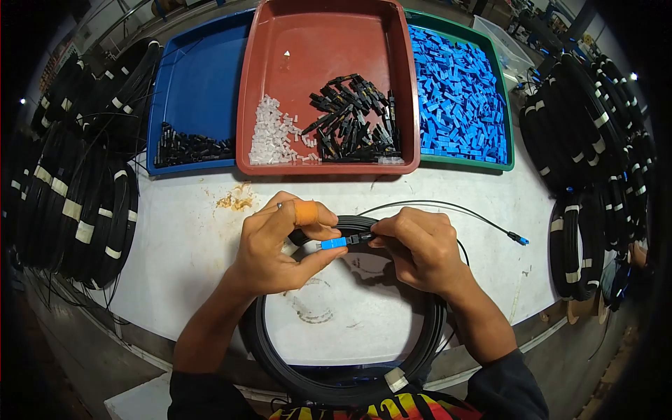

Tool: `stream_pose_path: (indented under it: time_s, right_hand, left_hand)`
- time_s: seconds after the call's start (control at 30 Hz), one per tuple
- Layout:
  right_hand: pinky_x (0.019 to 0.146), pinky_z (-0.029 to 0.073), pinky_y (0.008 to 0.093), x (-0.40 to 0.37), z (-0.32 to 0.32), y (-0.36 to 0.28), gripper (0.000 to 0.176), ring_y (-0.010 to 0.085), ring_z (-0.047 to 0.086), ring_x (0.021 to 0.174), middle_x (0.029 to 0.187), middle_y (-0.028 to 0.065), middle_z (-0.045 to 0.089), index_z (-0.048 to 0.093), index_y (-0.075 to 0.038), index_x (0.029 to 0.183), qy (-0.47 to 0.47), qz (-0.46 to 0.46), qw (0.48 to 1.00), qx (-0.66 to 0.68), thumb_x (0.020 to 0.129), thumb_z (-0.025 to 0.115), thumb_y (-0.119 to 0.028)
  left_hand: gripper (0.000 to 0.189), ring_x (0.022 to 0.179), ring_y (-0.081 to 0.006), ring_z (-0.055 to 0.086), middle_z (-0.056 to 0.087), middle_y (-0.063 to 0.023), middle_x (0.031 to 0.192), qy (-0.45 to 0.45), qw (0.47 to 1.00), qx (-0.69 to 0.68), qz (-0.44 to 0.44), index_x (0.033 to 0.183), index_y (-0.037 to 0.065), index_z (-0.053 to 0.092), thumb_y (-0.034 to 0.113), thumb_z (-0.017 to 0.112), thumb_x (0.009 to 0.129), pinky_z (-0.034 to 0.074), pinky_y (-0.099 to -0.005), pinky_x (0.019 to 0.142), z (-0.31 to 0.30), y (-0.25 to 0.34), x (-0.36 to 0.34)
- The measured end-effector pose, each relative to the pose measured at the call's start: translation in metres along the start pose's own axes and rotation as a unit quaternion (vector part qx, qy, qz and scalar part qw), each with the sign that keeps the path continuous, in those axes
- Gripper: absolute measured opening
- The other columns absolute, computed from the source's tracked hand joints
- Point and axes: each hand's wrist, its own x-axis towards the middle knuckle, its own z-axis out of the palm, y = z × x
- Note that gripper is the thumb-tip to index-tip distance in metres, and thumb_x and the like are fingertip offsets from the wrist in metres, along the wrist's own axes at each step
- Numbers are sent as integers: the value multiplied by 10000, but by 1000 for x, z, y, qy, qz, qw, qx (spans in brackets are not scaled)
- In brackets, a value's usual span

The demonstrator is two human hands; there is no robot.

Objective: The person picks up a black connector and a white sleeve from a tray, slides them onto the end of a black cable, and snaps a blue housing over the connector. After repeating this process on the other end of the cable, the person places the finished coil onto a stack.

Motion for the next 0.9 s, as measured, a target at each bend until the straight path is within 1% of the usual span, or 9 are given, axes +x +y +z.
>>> stream_pose_path:
  time_s: [0.03, 0.17, 0.33, 0.57, 0.67, 0.73, 0.77, 0.83, 0.9]
  right_hand:
    - [530, 498, 384, 0, 0, 0, 275, 264, 636, 603, 702, 77, 620, 646, -38, 901, 0, -5, 1000, -9, 653, 738, 35]
    - [512, 501, 374, -4, 0, 0, 295, 252, 636, 597, 696, 69, 617, 661, -43, 900, 2, -33, 999, -34, 622, 730, 28]
    - [496, 505, 360, -4, -2, 3, 321, 242, 648, 588, 692, 60, 633, 674, -49, 894, -10, -26, 1000, -7, 586, 704, 37]
    - [497, 512, 354, -5, -2, 5, 324, 240, 654, 584, 696, 55, 648, 674, -53, 878, -10, -34, 999, 0, 570, 688, 47]
    - [495, 506, 359, -5, -2, 5, 312, 239, 649, 582, 690, 55, 636, 675, -50, 873, -18, -22, 1000, 3, 578, 700, 45]
    - [495, 502, 363, -3, -2, 5, 302, 243, 642, 579, 685, 59, 626, 675, -47, 872, -10, -25, 1000, 0, 586, 709, 43]
    - [494, 497, 367, -2, -1, 4, 294, 247, 635, 576, 680, 64, 615, 675, -45, 871, -3, -28, 1000, -3, 593, 718, 41]
    - [494, 492, 372, -1, 1, 2, 288, 253, 630, 575, 677, 68, 608, 674, -40, 873, 8, -37, 999, -10, 602, 729, 39]
    - [494, 487, 376, 1, 1, 0, 283, 258, 624, 574, 673, 73, 600, 674, -35, 875, 18, -51, 998, -17, 611, 741, 37]
  left_hand:
    - [401, 766, -172, 665, 731, -80, 807, 3, 1000, -14, -7, 985, 34, 621, -8, 907, 707, 522, -292, 697, 0, 0, 0]
    - [407, 751, -168, 682, 734, -69, 783, -7, 1000, -16, -8, 985, 52, 605, -23, 895, 709, 513, -312, 724, -2, 3, 2]
    - [403, 700, -156, 699, 736, -63, 774, -26, 999, -36, -7, 920, 94, 573, -32, 887, 702, 480, -334, 792, -3, 3, 0]
    - [398, 703, -166, 701, 726, -69, 774, -35, 999, -39, -12, 906, 93, 569, -23, 890, 701, 481, -333, 767, -4, 1, -3]
    - [372, 696, -168, 696, 720, -67, 772, -33, 999, -29, -2, 901, 78, 588, -15, 893, 708, 485, -324, 742, -4, 1, -1]
    - [333, 689, -174, 690, 731, -82, 791, -32, 999, -6, -4, 923, 41, 662, 4, 907, 700, 494, -319, 712, -5, 2, 2]
    - [333, 689, -174, 690, 731, -82, 791, -31, 999, -5, -3, 923, 41, 662, 4, 907, 700, 494, -319, 712, -4, 3, 4]
    - [265, 687, -196, 674, 726, -90, 786, -33, 999, -20, -14, 916, 11, 727, 41, 892, 711, 491, -314, 694, 0, 8, 9]
    - [265, 703, -198, 688, 731, -93, 784, -23, 1000, -12, -7, 928, 12, 740, 40, 891, 712, 497, -315, 698, 1, 11, 10]
